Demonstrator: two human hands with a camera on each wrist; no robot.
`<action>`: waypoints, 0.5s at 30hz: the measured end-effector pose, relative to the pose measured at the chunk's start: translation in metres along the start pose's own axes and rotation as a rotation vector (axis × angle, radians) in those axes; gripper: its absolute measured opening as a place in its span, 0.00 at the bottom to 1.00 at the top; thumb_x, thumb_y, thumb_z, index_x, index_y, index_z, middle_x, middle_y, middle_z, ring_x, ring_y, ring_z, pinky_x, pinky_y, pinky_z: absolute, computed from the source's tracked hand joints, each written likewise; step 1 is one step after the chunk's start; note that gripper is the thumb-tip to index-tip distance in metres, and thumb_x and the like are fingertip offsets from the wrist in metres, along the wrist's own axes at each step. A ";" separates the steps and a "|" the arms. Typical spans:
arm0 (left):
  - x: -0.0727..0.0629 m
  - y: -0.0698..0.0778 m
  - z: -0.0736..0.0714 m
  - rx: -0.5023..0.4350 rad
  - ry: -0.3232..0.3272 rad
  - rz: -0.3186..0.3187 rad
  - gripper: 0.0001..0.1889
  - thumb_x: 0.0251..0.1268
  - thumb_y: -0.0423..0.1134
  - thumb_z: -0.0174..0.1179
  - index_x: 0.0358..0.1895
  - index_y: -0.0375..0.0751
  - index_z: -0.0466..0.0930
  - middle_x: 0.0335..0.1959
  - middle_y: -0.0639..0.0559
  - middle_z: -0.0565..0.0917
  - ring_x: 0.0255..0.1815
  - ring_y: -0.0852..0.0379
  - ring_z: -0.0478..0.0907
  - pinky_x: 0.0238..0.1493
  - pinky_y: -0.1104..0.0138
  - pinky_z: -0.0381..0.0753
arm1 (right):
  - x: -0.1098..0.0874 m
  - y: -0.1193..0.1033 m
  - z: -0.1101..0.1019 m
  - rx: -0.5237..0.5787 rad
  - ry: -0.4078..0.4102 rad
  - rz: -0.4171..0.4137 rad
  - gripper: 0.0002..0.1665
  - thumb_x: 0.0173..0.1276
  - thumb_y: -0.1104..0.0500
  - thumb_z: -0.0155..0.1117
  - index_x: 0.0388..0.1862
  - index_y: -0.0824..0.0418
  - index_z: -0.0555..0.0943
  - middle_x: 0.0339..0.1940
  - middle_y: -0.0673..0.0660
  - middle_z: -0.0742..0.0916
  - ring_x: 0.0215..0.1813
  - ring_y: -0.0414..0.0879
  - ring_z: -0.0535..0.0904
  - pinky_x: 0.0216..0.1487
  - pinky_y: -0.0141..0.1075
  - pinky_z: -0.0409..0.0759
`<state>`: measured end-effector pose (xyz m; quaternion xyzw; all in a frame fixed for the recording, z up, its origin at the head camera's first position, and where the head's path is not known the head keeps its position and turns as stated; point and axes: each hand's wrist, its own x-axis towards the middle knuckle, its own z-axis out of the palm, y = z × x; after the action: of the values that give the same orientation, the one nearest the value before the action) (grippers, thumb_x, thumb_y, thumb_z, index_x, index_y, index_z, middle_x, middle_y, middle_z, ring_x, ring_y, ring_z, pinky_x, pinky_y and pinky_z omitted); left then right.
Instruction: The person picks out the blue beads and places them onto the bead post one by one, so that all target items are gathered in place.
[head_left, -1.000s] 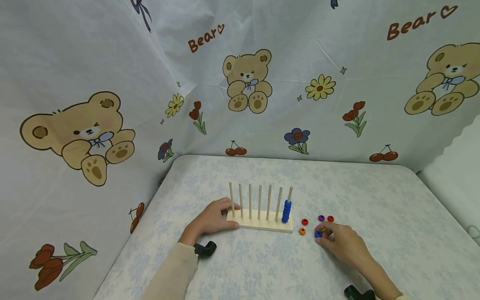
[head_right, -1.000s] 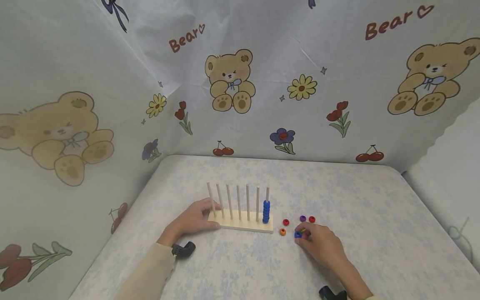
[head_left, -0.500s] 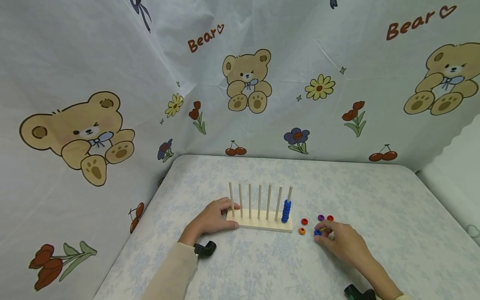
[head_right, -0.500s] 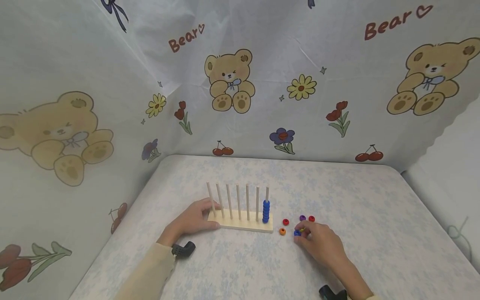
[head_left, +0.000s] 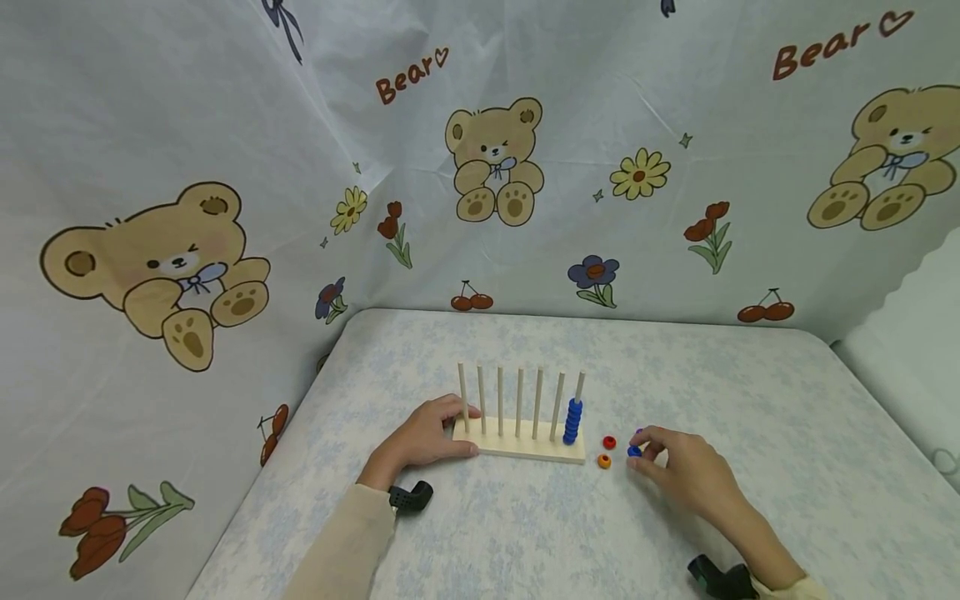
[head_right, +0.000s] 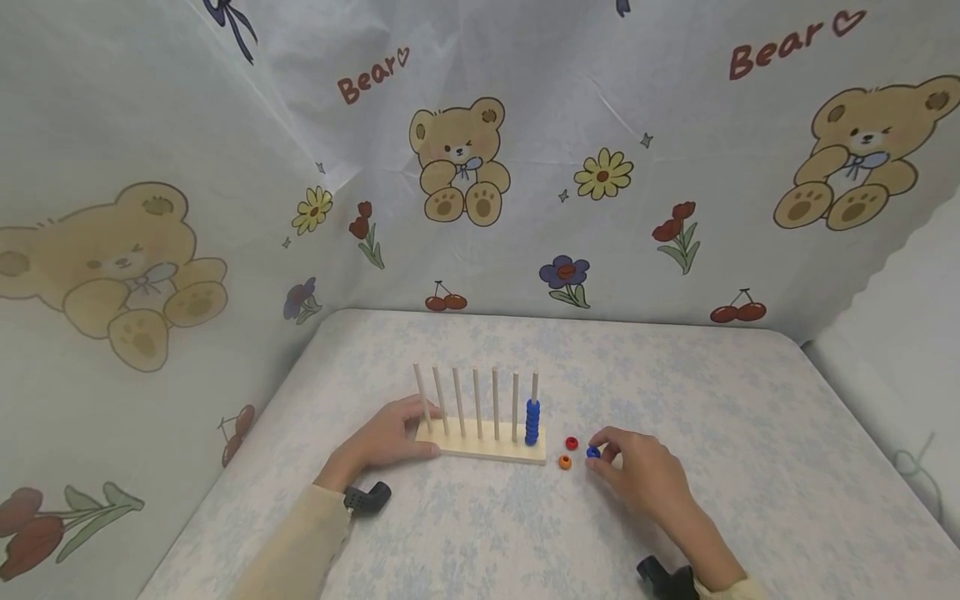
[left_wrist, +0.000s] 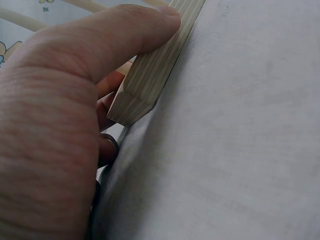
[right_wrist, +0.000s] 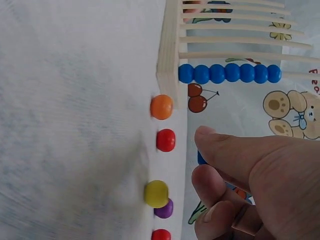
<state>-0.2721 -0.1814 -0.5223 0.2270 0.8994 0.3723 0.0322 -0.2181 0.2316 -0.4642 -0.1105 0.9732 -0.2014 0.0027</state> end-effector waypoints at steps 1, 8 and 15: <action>0.000 0.000 0.000 0.000 -0.001 -0.002 0.24 0.50 0.65 0.73 0.53 0.73 0.80 0.52 0.73 0.79 0.50 0.65 0.75 0.54 0.64 0.74 | 0.001 0.000 -0.002 -0.001 0.007 -0.004 0.15 0.60 0.51 0.76 0.45 0.53 0.86 0.25 0.43 0.82 0.23 0.41 0.68 0.21 0.33 0.64; 0.001 0.000 0.001 0.005 -0.010 -0.010 0.25 0.49 0.66 0.73 0.53 0.72 0.80 0.52 0.73 0.79 0.50 0.65 0.75 0.54 0.63 0.74 | 0.005 -0.006 -0.010 0.007 0.034 -0.025 0.15 0.61 0.49 0.76 0.44 0.53 0.86 0.27 0.44 0.82 0.26 0.41 0.69 0.24 0.33 0.67; 0.002 0.000 0.000 0.015 -0.013 -0.028 0.24 0.50 0.64 0.74 0.52 0.76 0.79 0.51 0.74 0.78 0.49 0.66 0.75 0.55 0.62 0.74 | 0.008 -0.014 -0.018 0.018 0.082 -0.052 0.15 0.62 0.50 0.75 0.44 0.55 0.86 0.27 0.45 0.83 0.25 0.41 0.69 0.22 0.33 0.66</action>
<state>-0.2733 -0.1805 -0.5218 0.2170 0.9050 0.3634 0.0413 -0.2243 0.2246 -0.4416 -0.1274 0.9675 -0.2147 -0.0416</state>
